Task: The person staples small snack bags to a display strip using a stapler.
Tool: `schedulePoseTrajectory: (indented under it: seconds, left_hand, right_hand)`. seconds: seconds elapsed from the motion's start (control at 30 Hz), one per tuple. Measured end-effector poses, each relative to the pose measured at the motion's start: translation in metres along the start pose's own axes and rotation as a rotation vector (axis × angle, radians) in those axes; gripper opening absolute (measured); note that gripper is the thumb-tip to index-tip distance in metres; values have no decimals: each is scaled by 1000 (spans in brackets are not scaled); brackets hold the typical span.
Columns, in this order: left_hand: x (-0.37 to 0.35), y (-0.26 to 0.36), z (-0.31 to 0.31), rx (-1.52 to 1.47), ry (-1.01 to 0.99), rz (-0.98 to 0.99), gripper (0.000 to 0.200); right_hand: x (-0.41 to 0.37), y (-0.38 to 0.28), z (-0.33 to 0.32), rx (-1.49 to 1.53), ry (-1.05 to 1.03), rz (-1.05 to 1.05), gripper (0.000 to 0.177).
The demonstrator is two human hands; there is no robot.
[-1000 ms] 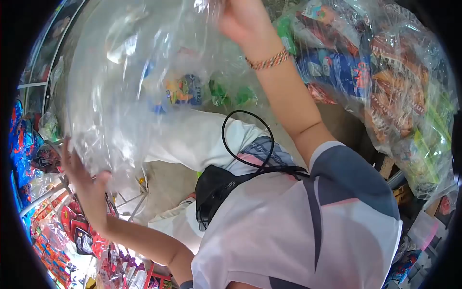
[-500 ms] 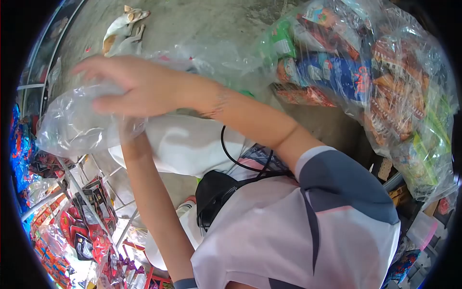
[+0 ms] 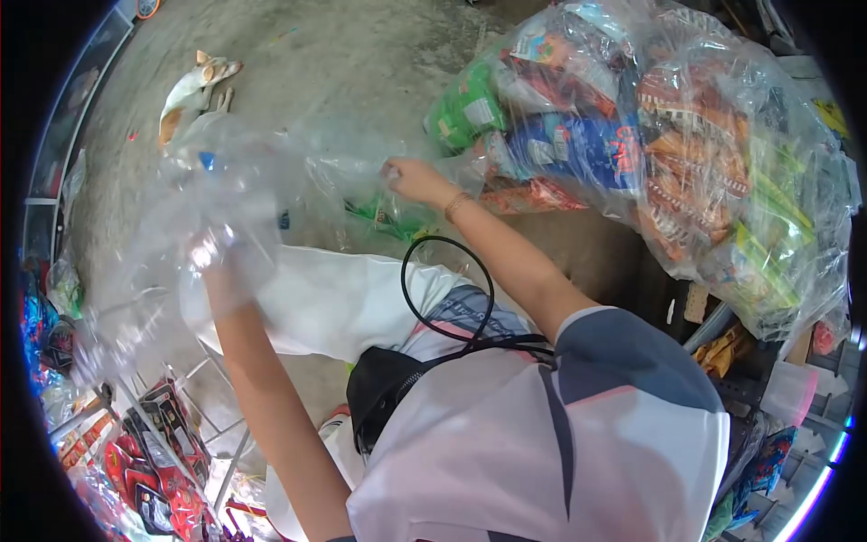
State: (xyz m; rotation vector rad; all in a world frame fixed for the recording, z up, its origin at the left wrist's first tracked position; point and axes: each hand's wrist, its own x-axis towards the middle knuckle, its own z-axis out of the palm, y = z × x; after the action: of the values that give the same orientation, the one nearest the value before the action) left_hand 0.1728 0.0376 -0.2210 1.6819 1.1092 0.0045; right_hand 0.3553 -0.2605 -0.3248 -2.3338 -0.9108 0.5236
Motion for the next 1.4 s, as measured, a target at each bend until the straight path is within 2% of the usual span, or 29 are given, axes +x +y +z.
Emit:
schedulePoseTrajectory:
  seconds: [0.1, 0.17, 0.23, 0.3, 0.33, 0.43, 0.53, 0.63, 0.7, 0.73, 0.77, 0.83, 0.9, 0.93, 0.97, 1.0, 1.03, 1.1, 1.13, 1.17, 1.2, 1.23, 1.27, 1.3, 1.33, 1.37, 1.4]
  left_hand:
    - [-7, 21, -6, -515, -157, -115, 55]
    - [-14, 37, -12, -836, -270, -190, 54]
    - [-22, 51, -17, -1102, -348, -247, 54]
    - [-25, 61, -20, -1312, -349, -234, 54]
    - [-26, 65, -22, -1420, -314, -207, 53]
    - [-5, 53, -33, -1634, -1, 142, 55]
    - [-7, 40, -22, -1452, 24, 265, 50]
    - [3, 27, 6, -942, 391, 367, 54]
    - [-12, 25, 18, -189, 725, 383, 52]
    - [-27, 30, 21, 199, 860, 373, 51]
    - [-42, 34, 20, 242, 776, 331, 51]
    - [-74, 58, 10, 326, 606, 254, 52]
    - [-62, 46, 0, -78, 143, 90, 54]
    - [-68, 45, 1, -308, -41, 89, 55]
    - [-75, 43, 1, -529, -223, 47, 56]
    - [-105, 50, 10, -783, -351, 90, 56]
    - [-121, 55, 15, -1038, -478, 142, 56]
    - [-117, 54, 13, -750, -338, 197, 53]
    - [-114, 49, 11, -606, -267, 218, 52]
    - [-101, 33, 9, -720, -298, 442, 50]
    - [-79, 8, 3, -827, -323, 665, 49]
    - [-73, -1, -9, -836, -258, 732, 49]
    - [-67, -11, -21, -842, -189, 798, 49]
    - [-69, -5, -39, -755, -37, 704, 50]
    - [-74, 8, -49, -994, -79, 637, 52]
    - [-80, 22, -59, -1237, -106, 571, 54]
    - [-88, 41, -65, -1797, -346, 498, 56]
  right_hand:
    - [16, -29, -60, 387, -59, 275, 23]
    - [22, -54, -100, 654, 146, 294, 20]
    - [23, -72, -137, 1423, 124, 406, 16]
    - [24, -94, -169, 1687, -36, 259, 19]
    - [23, -94, -177, 1623, -109, 189, 23]
    - [15, -108, -194, 1484, -302, 21, 28]
    - [15, -135, -200, 1591, -73, 193, 29]
    - [43, -135, -194, 1601, 6, 307, 25]
    - [75, -112, -189, 1807, -157, 190, 21]
    - [76, -121, -187, 1905, -240, 128, 20]
    - [75, -130, -181, 1909, -175, -28, 18]
    - [50, -214, -174, 1895, -35, -343, 15]
    - [53, -232, -174, 1944, -283, -315, 14]
    - [60, -236, -164, 2025, -592, -420, 16]
    - [62, -240, -154, 2018, -711, -400, 19]
    - [61, -250, -145, 2004, -828, -377, 21]
    - [44, -275, -141, 1918, -746, -245, 25]
    - [37, -299, -129, 1733, -753, 12, 32]
    - [38, -298, -127, 1576, -691, -56, 36]
    - [39, -297, -125, 1415, -627, -113, 40]
    - [42, -285, -127, 1184, -500, -347, 44]
    - [43, -272, -132, 942, -369, -567, 48]
    - [43, -260, -143, 1062, -346, -486, 55]
    - [47, -243, -146, 1194, -241, -410, 46]
    - [51, -227, -149, 1321, -126, -344, 37]
    - [59, -197, -131, 1457, 77, -278, 20]
    - [63, -171, -112, 1347, 155, -76, 21]
